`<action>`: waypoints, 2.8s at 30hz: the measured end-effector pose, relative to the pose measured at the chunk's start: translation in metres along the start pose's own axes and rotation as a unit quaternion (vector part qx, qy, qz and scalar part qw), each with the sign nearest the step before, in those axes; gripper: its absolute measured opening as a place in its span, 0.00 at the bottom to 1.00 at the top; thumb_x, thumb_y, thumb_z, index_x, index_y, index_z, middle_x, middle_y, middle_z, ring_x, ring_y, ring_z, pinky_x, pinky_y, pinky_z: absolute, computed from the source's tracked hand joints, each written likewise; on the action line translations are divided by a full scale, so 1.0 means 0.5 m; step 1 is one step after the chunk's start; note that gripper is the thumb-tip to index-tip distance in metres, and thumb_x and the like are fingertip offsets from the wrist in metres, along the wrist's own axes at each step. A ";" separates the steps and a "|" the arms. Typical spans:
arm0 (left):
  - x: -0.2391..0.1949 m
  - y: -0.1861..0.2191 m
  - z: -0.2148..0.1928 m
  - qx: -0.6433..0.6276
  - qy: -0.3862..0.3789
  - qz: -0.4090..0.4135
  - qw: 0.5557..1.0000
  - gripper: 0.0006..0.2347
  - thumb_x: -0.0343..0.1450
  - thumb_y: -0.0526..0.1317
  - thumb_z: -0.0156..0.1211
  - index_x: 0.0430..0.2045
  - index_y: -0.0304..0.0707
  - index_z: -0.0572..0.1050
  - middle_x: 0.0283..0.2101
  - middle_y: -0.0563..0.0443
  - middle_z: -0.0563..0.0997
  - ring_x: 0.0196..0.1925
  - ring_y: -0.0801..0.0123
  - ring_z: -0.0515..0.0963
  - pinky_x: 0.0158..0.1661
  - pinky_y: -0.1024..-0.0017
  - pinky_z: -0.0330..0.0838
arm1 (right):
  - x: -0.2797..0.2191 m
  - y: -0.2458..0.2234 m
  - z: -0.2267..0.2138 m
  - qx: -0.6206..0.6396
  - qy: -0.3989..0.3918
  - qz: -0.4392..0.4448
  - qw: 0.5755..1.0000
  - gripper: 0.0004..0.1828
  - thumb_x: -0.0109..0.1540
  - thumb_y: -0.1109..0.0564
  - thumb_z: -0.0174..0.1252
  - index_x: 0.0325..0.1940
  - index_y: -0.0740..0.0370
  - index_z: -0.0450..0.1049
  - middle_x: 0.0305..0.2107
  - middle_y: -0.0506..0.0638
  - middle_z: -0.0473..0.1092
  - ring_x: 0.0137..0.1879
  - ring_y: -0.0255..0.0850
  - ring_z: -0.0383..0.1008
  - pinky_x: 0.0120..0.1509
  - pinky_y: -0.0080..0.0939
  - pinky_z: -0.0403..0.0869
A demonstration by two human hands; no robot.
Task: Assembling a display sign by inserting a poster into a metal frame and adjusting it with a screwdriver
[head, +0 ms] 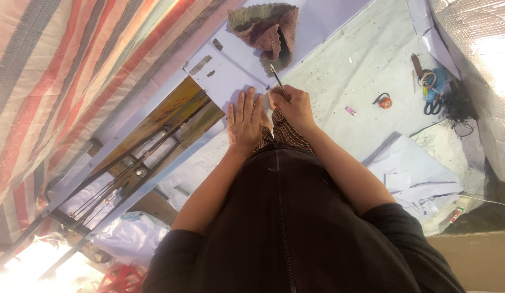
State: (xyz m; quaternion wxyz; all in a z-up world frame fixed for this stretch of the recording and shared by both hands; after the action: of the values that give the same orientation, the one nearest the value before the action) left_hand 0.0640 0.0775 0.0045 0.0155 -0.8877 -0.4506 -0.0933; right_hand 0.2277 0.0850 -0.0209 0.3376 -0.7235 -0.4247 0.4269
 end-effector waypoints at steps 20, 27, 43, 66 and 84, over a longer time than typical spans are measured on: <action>0.009 -0.009 -0.007 -0.076 -0.076 -0.029 0.994 0.31 0.70 0.39 0.59 0.72 0.50 0.59 0.78 0.48 0.55 0.78 0.54 0.54 0.68 0.40 0.12 | 0.011 0.020 -0.027 0.059 -0.011 0.050 0.997 0.13 0.70 0.55 0.57 0.36 0.64 0.80 0.23 0.55 0.76 0.28 0.44 0.75 0.37 0.39 0.69; 0.066 -0.002 -0.007 -0.064 -0.132 0.011 0.989 0.36 0.68 0.37 0.66 0.73 0.62 0.56 0.63 0.43 0.68 0.65 0.53 0.67 0.65 0.31 0.27 | -0.079 0.111 -0.019 0.086 -0.045 0.106 0.990 0.14 0.71 0.54 0.57 0.35 0.63 0.79 0.20 0.52 0.75 0.21 0.38 0.70 0.32 0.35 0.66; 0.107 0.016 -0.069 -0.137 -0.102 -0.017 0.985 0.27 0.68 0.42 0.66 0.65 0.53 0.69 0.73 0.43 0.59 0.70 0.50 0.59 0.66 0.34 0.35 | -0.085 0.022 -0.278 0.200 0.058 0.152 0.966 0.14 0.75 0.55 0.45 0.57 0.67 0.70 0.33 0.58 0.72 0.29 0.37 0.71 0.36 0.35 0.69; 0.231 -0.206 -0.146 -0.265 0.200 -0.446 0.831 0.16 0.67 0.28 0.49 0.44 0.47 0.78 0.34 0.45 0.80 0.37 0.53 0.79 0.46 0.60 0.72 | 0.286 0.003 -0.637 0.176 -0.046 0.109 0.977 0.17 0.69 0.48 0.56 0.32 0.62 0.76 0.15 0.58 0.70 0.16 0.45 0.69 0.18 0.39 0.66; 0.295 -0.059 -0.099 -0.199 0.217 -0.440 0.848 0.27 0.62 0.28 0.50 0.60 0.32 0.72 0.61 0.30 0.74 0.65 0.40 0.72 0.63 0.52 0.65 | 0.362 0.007 -0.660 0.233 -0.143 0.117 0.955 0.12 0.66 0.62 0.54 0.52 0.69 0.78 0.27 0.59 0.75 0.20 0.38 0.70 0.27 0.35 0.69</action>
State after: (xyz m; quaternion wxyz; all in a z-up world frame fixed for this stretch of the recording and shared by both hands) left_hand 0.1178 0.2071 0.0782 -0.1065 -0.5376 -0.7510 -0.3682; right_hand 0.5773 0.2053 0.0507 0.3798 -0.6010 -0.2696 0.6496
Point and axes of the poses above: each hand's wrist, its own x-axis towards the middle knuckle, its own z-axis out of the palm, y = z × x, the point moved 8 cm from there along x, towards the middle knuckle
